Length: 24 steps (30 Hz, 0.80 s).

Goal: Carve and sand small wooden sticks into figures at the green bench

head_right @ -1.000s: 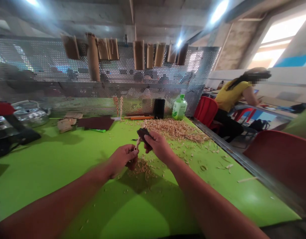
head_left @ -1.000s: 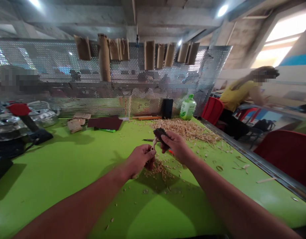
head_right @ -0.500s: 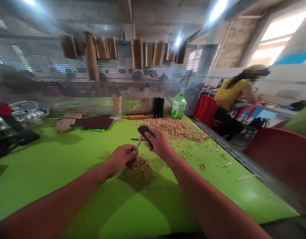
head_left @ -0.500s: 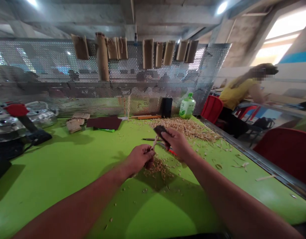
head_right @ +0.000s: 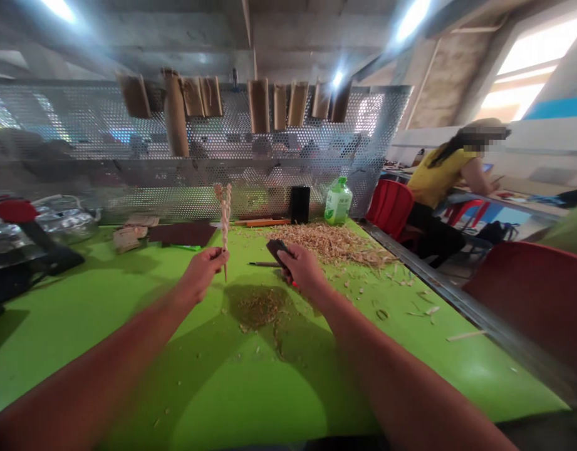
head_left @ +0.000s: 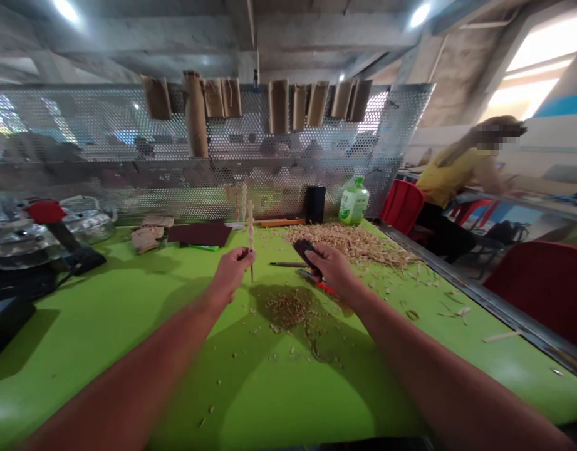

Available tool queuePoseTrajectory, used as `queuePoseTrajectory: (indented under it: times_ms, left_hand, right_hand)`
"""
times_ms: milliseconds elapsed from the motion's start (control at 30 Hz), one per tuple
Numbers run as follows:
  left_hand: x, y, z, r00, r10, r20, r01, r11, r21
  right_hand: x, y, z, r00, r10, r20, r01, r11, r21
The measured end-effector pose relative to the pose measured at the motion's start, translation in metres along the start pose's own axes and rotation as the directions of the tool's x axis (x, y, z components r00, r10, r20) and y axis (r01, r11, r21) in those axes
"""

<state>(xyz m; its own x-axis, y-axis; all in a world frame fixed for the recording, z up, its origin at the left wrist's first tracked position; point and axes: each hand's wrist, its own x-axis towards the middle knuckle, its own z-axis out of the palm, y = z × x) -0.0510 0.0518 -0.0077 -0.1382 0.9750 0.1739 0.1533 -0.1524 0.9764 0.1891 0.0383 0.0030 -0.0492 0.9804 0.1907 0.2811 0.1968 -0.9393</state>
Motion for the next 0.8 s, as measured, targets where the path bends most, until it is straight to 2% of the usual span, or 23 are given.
queuePoseTrajectory:
  times_ms: [67, 167, 300, 367, 467, 600, 800]
  left_hand:
    - [0.022, 0.0, -0.012, 0.997, 0.016, -0.072, -0.011, 0.997, 0.077]
    - [0.059, 0.007, -0.029, 0.996, 0.031, -0.085, -0.02, 0.991, 0.131]
    - [0.104, 0.017, -0.049, 0.988, 0.113, -0.104, -0.086, 0.97, 0.229]
    - [0.123, 0.015, -0.059, 0.983, 0.143, -0.111, -0.107, 0.953, 0.284]
    - [0.147, 0.004, -0.069, 0.981, 0.159, -0.107, -0.111, 0.928, 0.357]
    - [0.173, -0.014, -0.071, 0.978, 0.178, -0.11, -0.114, 0.894, 0.433]
    - [0.207, -0.026, -0.054, 0.969, 0.233, -0.079, -0.157, 0.833, 0.53]
  right_hand:
    - [-0.003, 0.0, 0.006, 0.999, -0.004, 0.04, 0.004, 1.0, -0.009]
    - [-0.016, -0.004, 0.018, 0.99, -0.057, 0.132, 0.06, 0.998, -0.018]
    - [-0.035, -0.013, 0.028, 0.953, -0.131, 0.274, 0.159, 0.984, -0.083]
    - [-0.04, -0.017, 0.029, 0.935, -0.155, 0.32, 0.204, 0.971, -0.126]
    - [-0.042, -0.02, 0.028, 0.932, -0.151, 0.33, 0.221, 0.958, -0.184]
    - [-0.046, -0.027, 0.026, 0.936, -0.133, 0.326, 0.232, 0.93, -0.286]
    - [-0.063, -0.041, 0.027, 0.905, -0.084, 0.418, 0.247, 0.902, -0.353]
